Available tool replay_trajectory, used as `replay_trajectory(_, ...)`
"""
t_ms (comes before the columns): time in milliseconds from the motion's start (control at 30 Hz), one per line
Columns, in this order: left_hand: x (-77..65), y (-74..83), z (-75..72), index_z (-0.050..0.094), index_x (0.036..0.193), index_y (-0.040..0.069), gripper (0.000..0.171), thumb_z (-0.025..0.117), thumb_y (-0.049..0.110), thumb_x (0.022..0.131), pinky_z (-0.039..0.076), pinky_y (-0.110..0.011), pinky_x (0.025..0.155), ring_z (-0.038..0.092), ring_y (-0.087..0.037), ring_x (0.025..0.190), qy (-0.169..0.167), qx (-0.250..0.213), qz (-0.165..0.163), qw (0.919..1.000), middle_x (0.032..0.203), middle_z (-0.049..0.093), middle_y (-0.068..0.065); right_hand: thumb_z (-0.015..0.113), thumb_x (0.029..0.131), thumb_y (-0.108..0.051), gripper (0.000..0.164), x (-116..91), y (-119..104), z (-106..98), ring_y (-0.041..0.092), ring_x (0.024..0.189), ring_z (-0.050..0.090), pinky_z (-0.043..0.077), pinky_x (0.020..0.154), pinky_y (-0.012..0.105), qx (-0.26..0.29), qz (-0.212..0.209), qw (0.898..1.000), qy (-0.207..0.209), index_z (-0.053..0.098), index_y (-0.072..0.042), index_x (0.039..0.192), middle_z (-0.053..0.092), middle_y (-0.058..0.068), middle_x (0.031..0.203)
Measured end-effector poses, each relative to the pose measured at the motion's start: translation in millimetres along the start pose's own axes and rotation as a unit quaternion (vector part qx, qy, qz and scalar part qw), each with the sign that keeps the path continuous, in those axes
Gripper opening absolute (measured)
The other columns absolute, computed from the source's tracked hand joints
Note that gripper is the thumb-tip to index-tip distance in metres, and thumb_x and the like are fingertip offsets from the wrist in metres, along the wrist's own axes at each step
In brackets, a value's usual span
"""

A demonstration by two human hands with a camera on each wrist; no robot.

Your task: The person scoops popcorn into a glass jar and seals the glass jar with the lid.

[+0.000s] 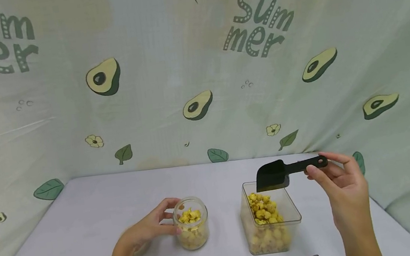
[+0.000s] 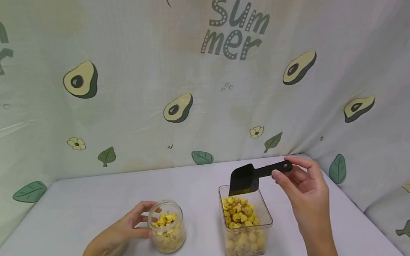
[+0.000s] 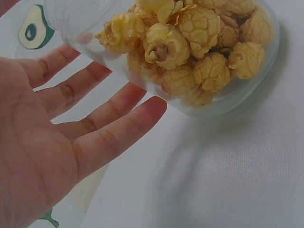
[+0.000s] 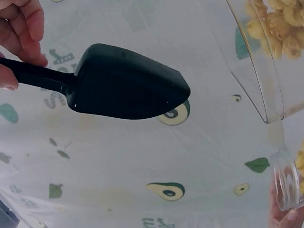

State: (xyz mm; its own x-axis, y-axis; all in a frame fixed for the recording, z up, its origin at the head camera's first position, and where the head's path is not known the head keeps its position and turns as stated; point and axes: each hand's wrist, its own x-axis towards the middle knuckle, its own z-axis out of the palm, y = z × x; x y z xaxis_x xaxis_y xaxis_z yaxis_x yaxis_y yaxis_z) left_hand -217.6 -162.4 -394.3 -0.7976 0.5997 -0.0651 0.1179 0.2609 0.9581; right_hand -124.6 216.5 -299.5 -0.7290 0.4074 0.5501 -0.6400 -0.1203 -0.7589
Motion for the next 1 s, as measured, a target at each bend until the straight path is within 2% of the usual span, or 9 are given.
replay_trajectory(233,2.3,-0.5,4.0,0.032,0.137,0.008,0.069,0.071,0.019,0.081,0.042,-0.033,0.092,0.042,-0.027,0.118,-0.008,-0.006,0.006,0.9999,0.141,0.033,-0.015,0.059,0.079,0.019,0.042,-2.8,0.1,-1.7,0.01,0.076,0.063,0.054,0.074,0.015,-0.082,-0.013,0.996,-0.03,0.052,0.008,0.118,0.069,0.0,0.086)
replay_trajectory(367,4.8,0.7,4.6,0.034,0.137,0.009,0.068,0.071,0.019,0.08,0.043,-0.035,0.092,0.043,-0.028,0.117,-0.005,-0.003,0.01,0.9999,0.14,0.035,-0.015,0.06,0.079,0.017,0.042,-1.3,0.5,-1.0,0.008,0.08,0.062,0.052,0.074,0.012,-0.124,-0.029,0.991,-0.051,0.053,0.007,0.12,0.067,-0.003,0.087)
replay_trajectory(567,1.3,1.3,1.9,0.034,0.137,0.01,0.07,0.073,0.019,0.079,0.042,-0.039,0.092,0.042,-0.029,0.119,0.004,0.002,-0.01,0.9999,0.139,0.036,-0.014,0.062,0.079,0.014,0.043,-0.2,4.5,-1.5,0.005,0.082,0.061,0.05,0.076,0.009,-0.205,-0.044,0.976,-0.059,0.053,0.006,0.12,0.066,-0.006,0.089)
replay_trajectory(700,0.5,2.4,1.8,0.032,0.138,0.008,0.071,0.073,0.019,0.079,0.042,-0.038,0.094,0.041,-0.03,0.12,0.0,0.002,-0.009,1.0,0.14,0.035,-0.016,0.062,0.079,0.014,0.042,1.2,5.5,-3.8,0.004,0.082,0.061,0.05,0.076,0.009,-0.213,-0.051,0.974,-0.058,0.054,0.006,0.12,0.066,-0.007,0.089)
replay_trajectory(800,-0.2,5.6,1.6,0.03,0.139,0.009,0.074,0.072,0.02,0.08,0.041,-0.045,0.099,0.039,-0.033,0.124,-0.002,0.007,-0.011,0.9999,0.143,0.032,-0.015,0.062,0.079,0.015,0.042,1.7,5.8,-5.3,0.004,0.081,0.061,0.049,0.077,0.009,-0.217,-0.058,0.972,-0.065,0.054,0.007,0.12,0.065,-0.007,0.088)
replay_trajectory(900,-4.9,10.4,-0.6,0.024,0.143,0.011,0.079,0.072,0.018,0.08,0.033,-0.056,0.105,0.031,-0.039,0.13,-0.003,0.024,0.001,0.9997,0.149,0.023,-0.016,0.063,0.079,0.014,0.043,1.4,6.2,-5.5,0.004,0.082,0.06,0.048,0.079,0.009,-0.244,-0.059,0.965,-0.073,0.053,0.006,0.12,0.065,-0.008,0.089)
replay_trajectory(1000,-11.0,16.9,-1.8,0.018,0.146,0.016,0.083,0.07,0.016,0.081,0.024,-0.063,0.107,0.019,-0.044,0.136,-0.001,0.045,0.037,0.9983,0.153,0.013,-0.014,0.064,0.079,0.012,0.044,1.0,5.9,-5.1,0.004,0.083,0.06,0.046,0.079,0.009,-0.286,-0.056,0.953,-0.08,0.054,0.004,0.122,0.064,-0.01,0.09)
